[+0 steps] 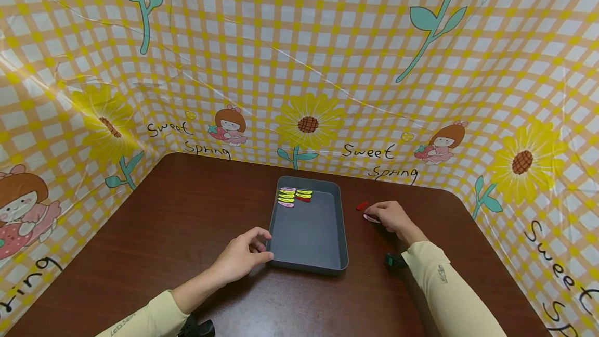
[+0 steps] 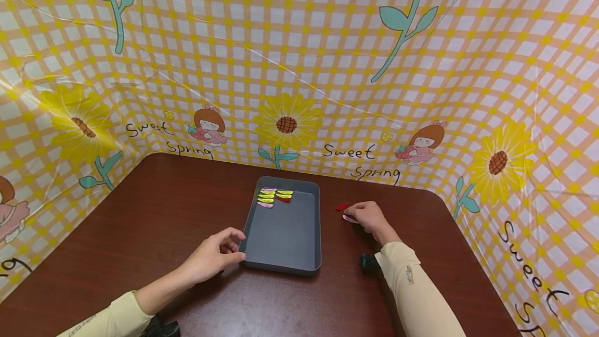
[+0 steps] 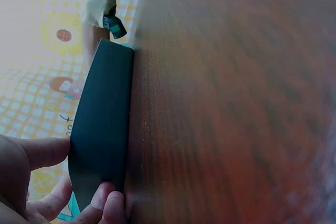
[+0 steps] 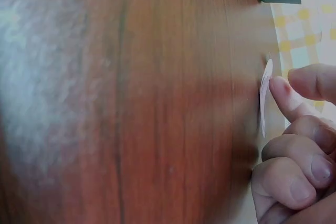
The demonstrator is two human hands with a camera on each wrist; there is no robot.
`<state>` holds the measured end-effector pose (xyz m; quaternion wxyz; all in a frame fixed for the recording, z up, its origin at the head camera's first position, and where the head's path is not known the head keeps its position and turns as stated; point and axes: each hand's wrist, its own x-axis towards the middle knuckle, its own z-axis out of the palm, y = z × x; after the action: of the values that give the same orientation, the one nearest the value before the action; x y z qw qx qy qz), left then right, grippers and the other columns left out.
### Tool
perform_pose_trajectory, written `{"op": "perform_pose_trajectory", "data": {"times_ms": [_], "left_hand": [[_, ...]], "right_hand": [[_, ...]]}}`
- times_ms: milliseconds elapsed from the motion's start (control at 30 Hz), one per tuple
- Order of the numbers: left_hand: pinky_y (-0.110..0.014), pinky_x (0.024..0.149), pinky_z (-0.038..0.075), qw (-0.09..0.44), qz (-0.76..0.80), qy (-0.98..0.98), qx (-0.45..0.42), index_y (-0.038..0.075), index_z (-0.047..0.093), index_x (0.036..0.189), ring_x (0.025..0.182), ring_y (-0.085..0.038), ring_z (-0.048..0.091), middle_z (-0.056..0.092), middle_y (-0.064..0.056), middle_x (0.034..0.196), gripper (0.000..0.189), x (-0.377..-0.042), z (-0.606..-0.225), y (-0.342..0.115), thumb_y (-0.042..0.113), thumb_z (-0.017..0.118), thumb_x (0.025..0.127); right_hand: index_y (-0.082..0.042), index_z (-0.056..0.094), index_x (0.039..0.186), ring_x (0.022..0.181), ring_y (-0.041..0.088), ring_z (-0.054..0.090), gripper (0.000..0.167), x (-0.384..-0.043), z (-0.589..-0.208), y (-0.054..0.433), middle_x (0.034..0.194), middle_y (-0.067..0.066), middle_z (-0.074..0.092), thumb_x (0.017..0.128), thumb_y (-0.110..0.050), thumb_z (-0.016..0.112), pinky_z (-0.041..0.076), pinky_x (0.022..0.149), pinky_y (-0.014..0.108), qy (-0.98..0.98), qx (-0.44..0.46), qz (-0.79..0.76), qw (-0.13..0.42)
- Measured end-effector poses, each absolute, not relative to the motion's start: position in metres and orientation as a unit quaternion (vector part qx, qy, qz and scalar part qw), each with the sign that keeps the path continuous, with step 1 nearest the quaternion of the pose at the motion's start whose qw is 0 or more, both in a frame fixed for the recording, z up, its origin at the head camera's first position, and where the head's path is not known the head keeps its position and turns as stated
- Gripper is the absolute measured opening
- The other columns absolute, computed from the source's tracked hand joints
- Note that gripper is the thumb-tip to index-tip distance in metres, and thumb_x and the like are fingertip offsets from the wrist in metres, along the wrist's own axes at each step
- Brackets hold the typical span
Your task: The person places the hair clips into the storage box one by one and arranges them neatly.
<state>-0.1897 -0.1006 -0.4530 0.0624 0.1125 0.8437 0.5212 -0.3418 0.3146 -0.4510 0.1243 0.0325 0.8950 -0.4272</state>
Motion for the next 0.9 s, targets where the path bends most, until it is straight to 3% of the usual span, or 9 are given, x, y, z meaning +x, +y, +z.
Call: {"op": "perform_pose_trajectory", "data": {"times_ms": [433,767,900], "left_hand": [[-0.032,0.065,0.049,0.059,0.519,0.845,0.111,0.011,0.063,0.119,0.078,-0.017,0.061,0.064,-0.003,0.091,0.035,-0.190,-0.454,-0.100,0.021,0.077,0.088],[-0.032,0.065,0.049,0.061,0.520,0.845,0.111,0.011,0.063,0.119,0.078,-0.016,0.061,0.064,-0.003,0.091,0.035,-0.190,-0.455,-0.100,0.021,0.077,0.089],[-0.032,0.065,0.049,0.062,0.522,0.843,0.112,0.011,0.063,0.119,0.078,-0.016,0.061,0.064,-0.003,0.091,0.036,-0.190,-0.454,-0.101,0.021,0.077,0.088]], "right_hand": [[0.001,0.070,0.110,0.044,0.008,0.030,0.025,-0.332,-0.450,0.322,0.065,-0.003,0.055,0.088,-0.011,0.073,0.029,0.044,0.024,0.895,0.024,-0.425,0.131],[0.006,0.066,0.117,0.043,0.008,0.030,0.027,-0.336,-0.457,0.327,0.068,-0.001,0.057,0.093,-0.008,0.066,0.029,0.043,0.024,0.893,0.046,-0.436,0.101],[0.005,0.065,0.118,0.043,0.009,0.031,0.030,-0.342,-0.460,0.329,0.061,-0.004,0.048,0.093,-0.011,0.068,0.030,0.043,0.025,0.893,0.062,-0.436,0.090]]}}
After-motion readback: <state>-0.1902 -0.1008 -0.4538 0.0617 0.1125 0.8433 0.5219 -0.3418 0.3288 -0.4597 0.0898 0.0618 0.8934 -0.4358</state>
